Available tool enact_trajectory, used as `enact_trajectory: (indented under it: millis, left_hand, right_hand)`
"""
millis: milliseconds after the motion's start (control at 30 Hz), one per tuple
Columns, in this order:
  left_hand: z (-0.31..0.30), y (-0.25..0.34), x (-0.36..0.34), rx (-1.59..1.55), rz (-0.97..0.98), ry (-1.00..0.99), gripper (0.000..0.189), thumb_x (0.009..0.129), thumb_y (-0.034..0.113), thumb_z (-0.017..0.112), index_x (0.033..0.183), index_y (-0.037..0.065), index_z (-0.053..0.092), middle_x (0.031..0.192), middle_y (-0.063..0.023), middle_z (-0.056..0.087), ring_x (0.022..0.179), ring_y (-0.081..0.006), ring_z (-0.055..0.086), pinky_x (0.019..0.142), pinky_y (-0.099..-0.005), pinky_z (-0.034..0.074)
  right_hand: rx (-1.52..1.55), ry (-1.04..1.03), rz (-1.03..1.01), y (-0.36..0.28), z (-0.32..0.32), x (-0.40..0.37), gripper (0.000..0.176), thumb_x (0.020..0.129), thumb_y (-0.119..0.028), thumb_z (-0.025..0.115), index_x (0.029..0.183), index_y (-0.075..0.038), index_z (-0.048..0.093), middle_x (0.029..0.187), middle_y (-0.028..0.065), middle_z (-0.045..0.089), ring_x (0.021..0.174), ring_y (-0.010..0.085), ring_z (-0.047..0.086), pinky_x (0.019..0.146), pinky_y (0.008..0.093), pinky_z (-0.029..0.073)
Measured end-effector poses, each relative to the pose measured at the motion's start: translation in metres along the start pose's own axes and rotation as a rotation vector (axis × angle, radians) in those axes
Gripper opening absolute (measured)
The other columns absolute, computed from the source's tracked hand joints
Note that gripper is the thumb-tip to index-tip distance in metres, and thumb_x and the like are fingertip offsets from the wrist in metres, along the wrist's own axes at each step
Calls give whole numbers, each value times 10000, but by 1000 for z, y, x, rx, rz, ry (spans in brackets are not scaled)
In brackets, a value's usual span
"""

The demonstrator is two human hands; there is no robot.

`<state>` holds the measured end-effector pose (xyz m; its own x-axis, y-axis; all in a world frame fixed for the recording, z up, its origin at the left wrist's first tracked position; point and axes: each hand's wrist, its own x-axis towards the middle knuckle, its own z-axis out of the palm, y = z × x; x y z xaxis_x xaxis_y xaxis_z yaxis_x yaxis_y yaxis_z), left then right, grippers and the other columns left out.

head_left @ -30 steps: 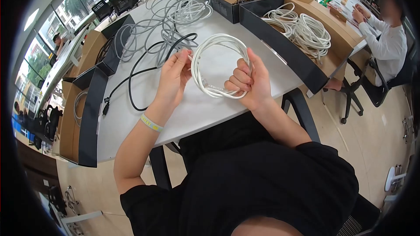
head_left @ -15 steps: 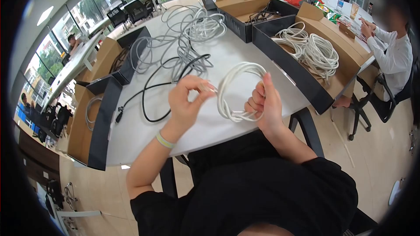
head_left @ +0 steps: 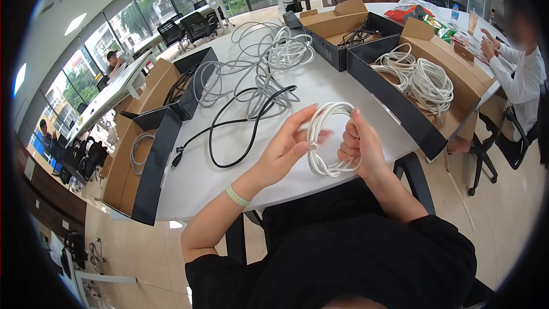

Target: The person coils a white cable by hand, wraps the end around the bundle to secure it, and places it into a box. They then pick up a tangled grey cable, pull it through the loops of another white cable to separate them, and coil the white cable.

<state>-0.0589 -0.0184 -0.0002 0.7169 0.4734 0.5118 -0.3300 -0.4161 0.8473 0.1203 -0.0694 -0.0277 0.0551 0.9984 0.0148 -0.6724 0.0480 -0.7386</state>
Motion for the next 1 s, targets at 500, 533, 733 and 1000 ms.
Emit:
enact_trajectory:
  millis: [500, 533, 733, 1000]
  left_hand:
    - [9, 7, -8, -192, -281, -61, 351, 852, 377, 498, 859, 27, 464, 631, -72, 538, 666, -178, 565, 695, -324, 473]
    - [5, 6, -5, -175, -297, -18, 322, 865, 345, 488, 863, 24, 464, 616, -68, 530, 652, -172, 560, 700, -326, 477]
    - [-3, 7, 0, -156, -317, 31, 286, 894, 298, 431, 899, 16, 472, 630, -40, 491, 656, -151, 543, 735, -333, 473]
    - [-17, -1, 6, -437, -376, 277, 469, 875, 525, 271, 817, 88, 431, 567, 43, 340, 556, -80, 423, 811, -411, 468]
  right_hand:
    - [-144, 5, -132, 12, 2, 0, 409, 893, -436, 385, 750, -58, 448, 569, 2, 375, 508, 93, 419, 360, 220, 353]
    - [-117, -38, -173, 11, 2, 2, 404, 895, -430, 384, 762, -54, 450, 565, 3, 371, 497, 94, 417, 358, 220, 350]
    - [-123, -63, -268, 10, 4, -1, 406, 902, -398, 373, 861, -5, 465, 556, 3, 359, 474, 89, 394, 371, 234, 375]
    - [-298, -162, -386, 22, 9, 3, 401, 931, -363, 295, 972, 18, 414, 596, 31, 400, 521, 104, 439, 513, 279, 497]
